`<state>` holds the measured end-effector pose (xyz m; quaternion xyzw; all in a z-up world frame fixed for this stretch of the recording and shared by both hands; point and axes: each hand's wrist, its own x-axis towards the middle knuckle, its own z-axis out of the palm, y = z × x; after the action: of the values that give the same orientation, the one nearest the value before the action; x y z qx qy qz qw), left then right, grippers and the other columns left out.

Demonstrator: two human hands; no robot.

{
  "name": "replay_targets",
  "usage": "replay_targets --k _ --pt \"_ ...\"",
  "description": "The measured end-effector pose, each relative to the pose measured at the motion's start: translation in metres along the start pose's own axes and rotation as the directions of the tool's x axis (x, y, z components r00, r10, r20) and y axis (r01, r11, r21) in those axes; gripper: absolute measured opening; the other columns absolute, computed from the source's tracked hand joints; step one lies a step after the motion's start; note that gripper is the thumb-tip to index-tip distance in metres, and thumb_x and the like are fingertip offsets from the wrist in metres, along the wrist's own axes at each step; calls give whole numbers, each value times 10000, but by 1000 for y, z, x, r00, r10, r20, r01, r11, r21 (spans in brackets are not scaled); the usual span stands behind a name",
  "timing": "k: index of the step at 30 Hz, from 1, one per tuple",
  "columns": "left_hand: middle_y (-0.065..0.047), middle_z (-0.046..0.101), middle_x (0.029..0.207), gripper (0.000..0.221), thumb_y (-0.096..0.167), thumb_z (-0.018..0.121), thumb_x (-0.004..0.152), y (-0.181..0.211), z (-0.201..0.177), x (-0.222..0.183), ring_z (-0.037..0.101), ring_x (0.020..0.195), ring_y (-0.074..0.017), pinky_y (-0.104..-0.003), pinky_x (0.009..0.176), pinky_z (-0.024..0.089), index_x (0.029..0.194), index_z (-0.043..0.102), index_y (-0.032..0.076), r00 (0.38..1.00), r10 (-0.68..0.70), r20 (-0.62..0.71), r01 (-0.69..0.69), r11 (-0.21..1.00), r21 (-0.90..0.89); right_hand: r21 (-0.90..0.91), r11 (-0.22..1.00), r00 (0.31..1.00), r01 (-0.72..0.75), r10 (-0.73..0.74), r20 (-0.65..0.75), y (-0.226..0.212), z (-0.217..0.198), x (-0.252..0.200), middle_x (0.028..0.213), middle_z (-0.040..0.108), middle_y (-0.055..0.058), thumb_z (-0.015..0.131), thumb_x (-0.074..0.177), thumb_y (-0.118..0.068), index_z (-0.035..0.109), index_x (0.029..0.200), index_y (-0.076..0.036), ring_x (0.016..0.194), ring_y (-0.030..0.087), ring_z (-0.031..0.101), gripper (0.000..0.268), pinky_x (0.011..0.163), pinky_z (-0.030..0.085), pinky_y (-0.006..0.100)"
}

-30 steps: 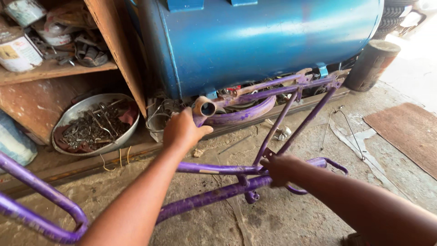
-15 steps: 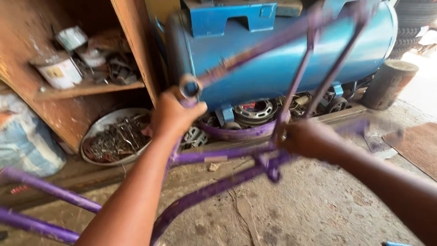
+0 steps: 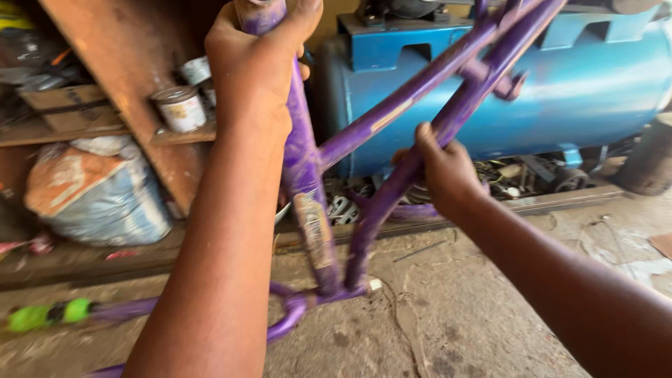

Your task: The person applies a liquid from a small bottle to the joints of a purple bicycle frame and then uses a large wrench to tighten a component on the frame's head tube.

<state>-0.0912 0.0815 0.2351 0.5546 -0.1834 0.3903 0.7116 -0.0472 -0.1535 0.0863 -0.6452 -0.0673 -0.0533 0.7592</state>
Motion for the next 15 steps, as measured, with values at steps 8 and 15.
replay_targets --k 8,15 --pt "-44 574 628 405 346 881 711 -43 -27 -19 566 471 -148 -299 402 475 922 645 93 895 -268 -357 156 937 -313 -238 926 909 295 -348 -231 -63 7 3 858 651 34 832 869 -142 503 1088 -55 718 164 712 405 586 607 313" --pt "-12 533 738 389 308 807 823 -137 -61 -115 535 615 -152 -326 553 491 1089 616 98 532 -577 -620 162 788 -595 -757 412 735 507 -665 131 -79 19 -7 826 701 95 930 801 -205 576 1106 -57 705 258 705 490 661 572 420"
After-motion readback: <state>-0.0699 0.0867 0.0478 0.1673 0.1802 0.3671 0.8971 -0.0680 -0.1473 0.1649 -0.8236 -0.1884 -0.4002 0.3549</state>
